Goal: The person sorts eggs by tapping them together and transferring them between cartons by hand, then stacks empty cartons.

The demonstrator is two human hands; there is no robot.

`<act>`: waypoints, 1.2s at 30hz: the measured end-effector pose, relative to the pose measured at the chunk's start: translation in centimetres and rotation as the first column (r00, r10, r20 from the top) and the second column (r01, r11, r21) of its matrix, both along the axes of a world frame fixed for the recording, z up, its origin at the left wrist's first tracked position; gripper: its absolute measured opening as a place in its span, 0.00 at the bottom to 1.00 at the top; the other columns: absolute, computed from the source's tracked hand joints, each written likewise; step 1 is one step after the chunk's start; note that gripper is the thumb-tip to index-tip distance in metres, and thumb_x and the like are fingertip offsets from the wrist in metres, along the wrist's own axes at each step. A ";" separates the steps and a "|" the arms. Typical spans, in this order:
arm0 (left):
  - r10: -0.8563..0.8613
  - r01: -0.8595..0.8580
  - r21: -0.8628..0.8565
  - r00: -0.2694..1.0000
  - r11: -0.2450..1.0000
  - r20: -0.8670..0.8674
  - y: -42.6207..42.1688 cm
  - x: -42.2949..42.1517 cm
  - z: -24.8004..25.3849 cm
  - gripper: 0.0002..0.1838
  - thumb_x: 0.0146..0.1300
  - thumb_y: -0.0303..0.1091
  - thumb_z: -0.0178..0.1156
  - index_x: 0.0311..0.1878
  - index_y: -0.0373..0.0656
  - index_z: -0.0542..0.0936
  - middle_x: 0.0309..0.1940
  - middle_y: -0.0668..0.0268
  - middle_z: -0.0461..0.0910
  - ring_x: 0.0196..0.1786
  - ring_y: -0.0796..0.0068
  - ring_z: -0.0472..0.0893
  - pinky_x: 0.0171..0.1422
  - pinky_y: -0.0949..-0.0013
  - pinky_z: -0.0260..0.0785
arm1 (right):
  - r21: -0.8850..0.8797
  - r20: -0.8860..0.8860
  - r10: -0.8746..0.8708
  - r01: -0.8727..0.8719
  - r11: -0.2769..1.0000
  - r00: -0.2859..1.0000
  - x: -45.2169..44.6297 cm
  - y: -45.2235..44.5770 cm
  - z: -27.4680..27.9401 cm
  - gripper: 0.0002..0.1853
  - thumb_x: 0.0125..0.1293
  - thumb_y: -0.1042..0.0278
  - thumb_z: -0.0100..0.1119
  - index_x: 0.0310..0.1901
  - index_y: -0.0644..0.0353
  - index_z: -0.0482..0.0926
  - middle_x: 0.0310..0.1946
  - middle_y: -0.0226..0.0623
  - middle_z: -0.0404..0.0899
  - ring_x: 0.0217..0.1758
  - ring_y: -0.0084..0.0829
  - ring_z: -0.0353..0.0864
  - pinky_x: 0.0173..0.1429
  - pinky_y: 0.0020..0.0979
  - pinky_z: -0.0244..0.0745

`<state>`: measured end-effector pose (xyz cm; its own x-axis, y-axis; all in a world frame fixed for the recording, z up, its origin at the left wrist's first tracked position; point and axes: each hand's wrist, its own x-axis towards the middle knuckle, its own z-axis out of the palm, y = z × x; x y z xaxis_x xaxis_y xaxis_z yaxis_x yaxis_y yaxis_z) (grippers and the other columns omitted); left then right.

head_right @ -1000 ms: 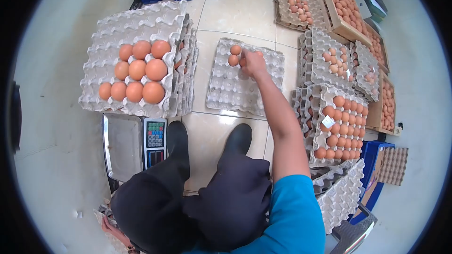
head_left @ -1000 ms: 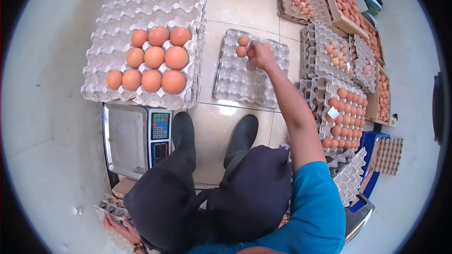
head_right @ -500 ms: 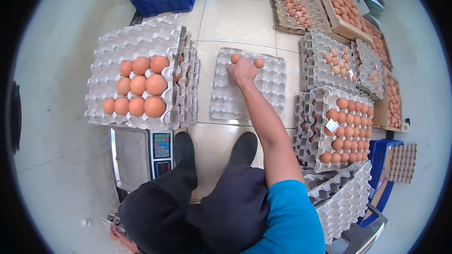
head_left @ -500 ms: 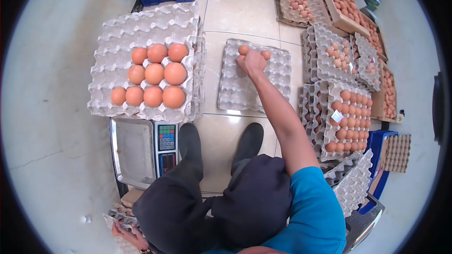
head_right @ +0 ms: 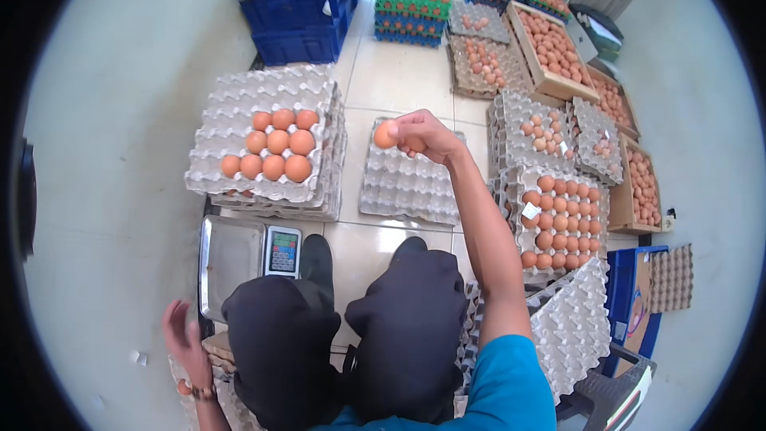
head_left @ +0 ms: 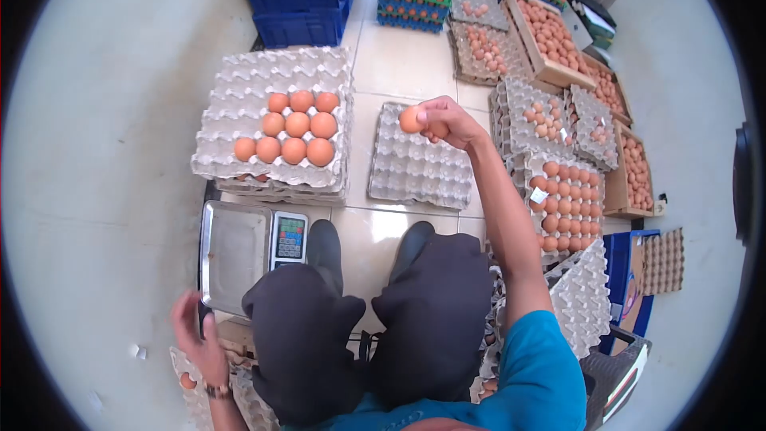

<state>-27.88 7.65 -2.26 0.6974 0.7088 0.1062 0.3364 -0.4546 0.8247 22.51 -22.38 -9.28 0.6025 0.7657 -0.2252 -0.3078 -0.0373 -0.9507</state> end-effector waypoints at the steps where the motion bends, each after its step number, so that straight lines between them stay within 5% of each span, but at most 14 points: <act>1: -0.106 0.115 -0.208 0.993 0.971 0.057 -1.3 3.4 2.3 0.29 0.65 0.25 0.57 0.69 0.35 0.65 0.68 0.53 0.67 0.66 0.60 0.73 0.74 0.57 0.62 | -0.014 0.102 0.101 -0.100 0.995 0.990 -1.3 0.7 3.3 0.19 0.57 0.60 0.73 0.42 0.68 0.84 0.25 0.31 0.81 0.22 0.16 0.75 0.22 0.17 0.68; 4: -0.407 0.482 -0.394 0.875 0.783 0.261 -5.2 11.3 7.6 0.33 0.68 0.28 0.58 0.74 0.40 0.59 0.70 0.55 0.66 0.67 0.62 0.74 0.71 0.59 0.66 | -0.152 0.390 0.344 -0.309 0.939 0.854 -7.1 3.6 13.6 0.17 0.53 0.61 0.76 0.37 0.67 0.86 0.23 0.29 0.81 0.23 0.15 0.76 0.24 0.18 0.68; 6: -0.411 0.588 -0.541 0.809 0.602 0.421 -7.2 14.7 8.8 0.32 0.75 0.43 0.53 0.76 0.43 0.57 0.71 0.52 0.64 0.69 0.60 0.72 0.70 0.56 0.67 | -0.233 0.521 0.446 -0.381 0.895 0.728 -11.6 5.7 18.3 0.17 0.52 0.61 0.77 0.36 0.66 0.86 0.23 0.28 0.81 0.24 0.15 0.76 0.26 0.18 0.68; 9: -0.269 0.617 -0.718 0.787 0.321 0.556 -9.4 17.0 10.6 0.30 0.79 0.49 0.42 0.77 0.44 0.56 0.73 0.55 0.62 0.71 0.64 0.70 0.71 0.55 0.67 | -0.379 0.650 0.546 -0.397 0.836 0.529 -17.1 8.1 21.9 0.18 0.51 0.58 0.77 0.36 0.65 0.86 0.24 0.27 0.82 0.28 0.18 0.77 0.34 0.22 0.73; 12: -0.141 0.688 -0.714 0.726 0.130 0.673 -9.6 16.5 10.4 0.29 0.79 0.48 0.40 0.77 0.44 0.56 0.73 0.56 0.62 0.71 0.65 0.70 0.72 0.52 0.67 | -0.024 0.767 0.248 -0.361 0.932 0.591 -21.1 10.7 20.5 0.16 0.50 0.59 0.75 0.34 0.64 0.86 0.28 0.29 0.83 0.33 0.20 0.78 0.43 0.25 0.75; 13: -0.102 0.697 -0.708 0.717 0.112 0.689 -9.2 16.1 9.8 0.29 0.79 0.48 0.40 0.76 0.44 0.57 0.73 0.56 0.61 0.71 0.64 0.70 0.72 0.51 0.67 | -0.273 0.704 0.385 -0.274 0.922 0.597 -21.9 10.4 20.9 0.14 0.50 0.62 0.72 0.35 0.63 0.85 0.39 0.33 0.82 0.43 0.23 0.79 0.52 0.28 0.74; 16: 0.076 0.736 -0.674 0.677 -0.064 0.732 -7.8 14.8 8.0 0.29 0.77 0.42 0.42 0.76 0.40 0.56 0.74 0.55 0.60 0.74 0.60 0.66 0.72 0.47 0.68 | -0.116 0.724 0.148 -0.093 0.989 0.674 -25.4 11.0 20.5 0.16 0.53 0.62 0.66 0.40 0.65 0.82 0.40 0.36 0.78 0.45 0.29 0.79 0.52 0.31 0.73; 19: 0.163 0.747 -0.634 0.663 -0.198 0.730 -7.1 12.9 8.2 0.31 0.73 0.42 0.40 0.76 0.41 0.57 0.75 0.54 0.59 0.75 0.53 0.65 0.76 0.41 0.60 | 0.025 0.450 0.301 -0.349 0.937 0.840 -24.9 10.7 19.3 0.18 0.60 0.68 0.58 0.51 0.63 0.73 0.48 0.41 0.74 0.48 0.32 0.80 0.53 0.34 0.74; 22: 0.228 0.723 -0.604 0.684 -0.335 0.693 -6.7 12.0 6.8 0.30 0.73 0.42 0.44 0.75 0.40 0.59 0.73 0.50 0.61 0.73 0.51 0.66 0.78 0.39 0.54 | -0.052 0.463 0.337 -0.355 0.934 0.820 -26.1 10.1 19.6 0.19 0.63 0.72 0.54 0.55 0.62 0.67 0.51 0.41 0.71 0.51 0.33 0.79 0.53 0.34 0.76; 23: 0.212 0.740 -0.598 0.666 -0.307 0.715 -6.8 11.9 6.8 0.32 0.73 0.44 0.44 0.75 0.38 0.59 0.72 0.48 0.62 0.73 0.49 0.66 0.78 0.42 0.56 | -0.140 0.708 0.329 -0.332 0.933 0.626 -26.0 10.3 19.4 0.24 0.64 0.69 0.58 0.61 0.59 0.66 0.53 0.38 0.72 0.59 0.32 0.75 0.64 0.33 0.70; 27: 0.248 0.742 -0.579 0.664 -0.339 0.705 -6.5 11.2 7.5 0.31 0.73 0.43 0.48 0.73 0.34 0.60 0.70 0.45 0.64 0.72 0.51 0.67 0.75 0.50 0.63 | -0.149 0.764 0.258 -0.226 0.963 0.592 -27.8 9.9 19.8 0.27 0.57 0.71 0.70 0.58 0.62 0.72 0.53 0.39 0.77 0.56 0.33 0.80 0.55 0.34 0.81; 32: 0.086 0.688 -0.725 0.723 -0.009 0.685 -6.6 10.0 8.0 0.28 0.73 0.37 0.52 0.70 0.30 0.62 0.66 0.45 0.68 0.69 0.54 0.71 0.70 0.58 0.70 | -0.113 0.817 0.171 -0.137 0.984 0.551 -28.5 10.5 19.6 0.27 0.48 0.68 0.80 0.50 0.64 0.79 0.47 0.38 0.83 0.51 0.31 0.85 0.47 0.32 0.86; 36: 0.005 0.685 -0.720 0.724 0.112 0.690 -6.4 9.1 6.9 0.26 0.72 0.31 0.54 0.68 0.30 0.65 0.63 0.48 0.72 0.65 0.56 0.76 0.68 0.65 0.73 | -0.089 0.847 0.178 -0.196 0.976 0.501 -28.8 10.8 19.1 0.29 0.46 0.65 0.82 0.50 0.63 0.79 0.45 0.40 0.83 0.45 0.32 0.86 0.46 0.32 0.84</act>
<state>-18.76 1.25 4.68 0.9818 0.1887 -0.0208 -0.1348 0.7702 0.6234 -6.30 -11.58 9.77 0.3414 0.8823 0.3239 0.6546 0.0240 -0.7556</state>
